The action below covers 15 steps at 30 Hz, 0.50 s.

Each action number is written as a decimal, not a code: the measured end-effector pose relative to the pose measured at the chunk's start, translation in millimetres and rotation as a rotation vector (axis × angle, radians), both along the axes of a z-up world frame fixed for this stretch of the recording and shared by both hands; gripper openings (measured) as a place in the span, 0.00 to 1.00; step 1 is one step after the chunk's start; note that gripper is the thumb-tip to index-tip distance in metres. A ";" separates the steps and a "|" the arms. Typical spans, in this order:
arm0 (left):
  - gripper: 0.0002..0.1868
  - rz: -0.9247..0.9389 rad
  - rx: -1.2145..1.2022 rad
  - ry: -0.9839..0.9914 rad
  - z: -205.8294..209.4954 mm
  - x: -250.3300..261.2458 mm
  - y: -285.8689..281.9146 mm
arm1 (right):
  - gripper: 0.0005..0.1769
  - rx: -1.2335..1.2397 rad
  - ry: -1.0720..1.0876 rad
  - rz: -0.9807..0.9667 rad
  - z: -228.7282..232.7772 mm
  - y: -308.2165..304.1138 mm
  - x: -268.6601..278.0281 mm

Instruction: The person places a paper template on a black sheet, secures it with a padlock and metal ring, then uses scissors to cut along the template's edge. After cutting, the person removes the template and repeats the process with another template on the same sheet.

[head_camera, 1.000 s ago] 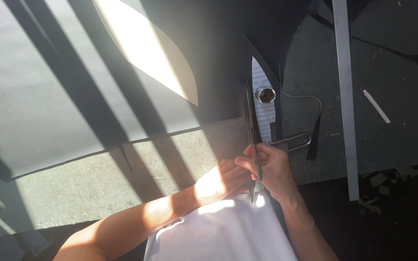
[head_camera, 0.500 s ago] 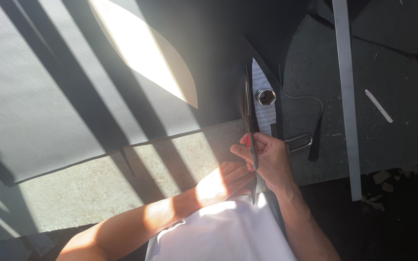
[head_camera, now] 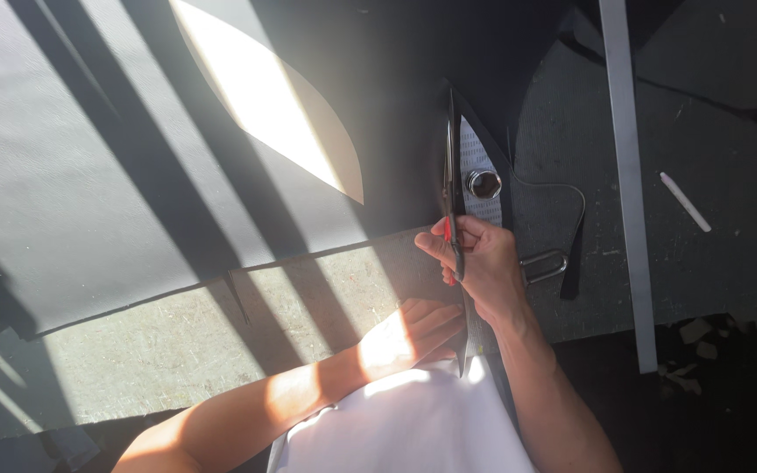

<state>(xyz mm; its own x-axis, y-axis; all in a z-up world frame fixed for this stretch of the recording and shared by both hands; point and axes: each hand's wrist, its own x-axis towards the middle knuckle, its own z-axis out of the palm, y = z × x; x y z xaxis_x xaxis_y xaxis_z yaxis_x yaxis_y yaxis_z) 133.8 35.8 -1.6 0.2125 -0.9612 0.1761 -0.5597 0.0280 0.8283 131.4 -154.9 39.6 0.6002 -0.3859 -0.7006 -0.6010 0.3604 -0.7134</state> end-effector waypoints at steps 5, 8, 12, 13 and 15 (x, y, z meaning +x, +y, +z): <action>0.33 0.007 -0.006 -0.006 4.2 3.2 1.6 | 0.17 -0.043 -0.047 -0.001 0.0 0.7 5.4; 0.34 0.013 -0.014 0.023 5.4 3.2 0.6 | 0.17 -0.039 -0.053 -0.008 -0.7 0.2 7.4; 0.35 0.015 -0.012 0.024 7.1 -0.1 2.2 | 0.17 -0.024 -0.050 -0.016 3.2 0.6 13.6; 0.34 0.004 -0.006 0.022 6.8 0.2 2.1 | 0.17 -0.026 -0.057 -0.019 5.4 -0.6 16.1; 0.33 0.006 -0.025 0.021 7.2 2.2 0.5 | 0.17 0.000 -0.055 -0.038 12.7 -1.3 18.1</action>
<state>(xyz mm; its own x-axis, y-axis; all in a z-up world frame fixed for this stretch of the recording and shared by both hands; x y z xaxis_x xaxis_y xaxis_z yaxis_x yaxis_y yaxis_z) 136.0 36.3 5.6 0.2217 -0.9553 0.1956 -0.5426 0.0458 0.8387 149.5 -156.2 52.3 0.6230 -0.4087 -0.6669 -0.5467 0.3823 -0.7450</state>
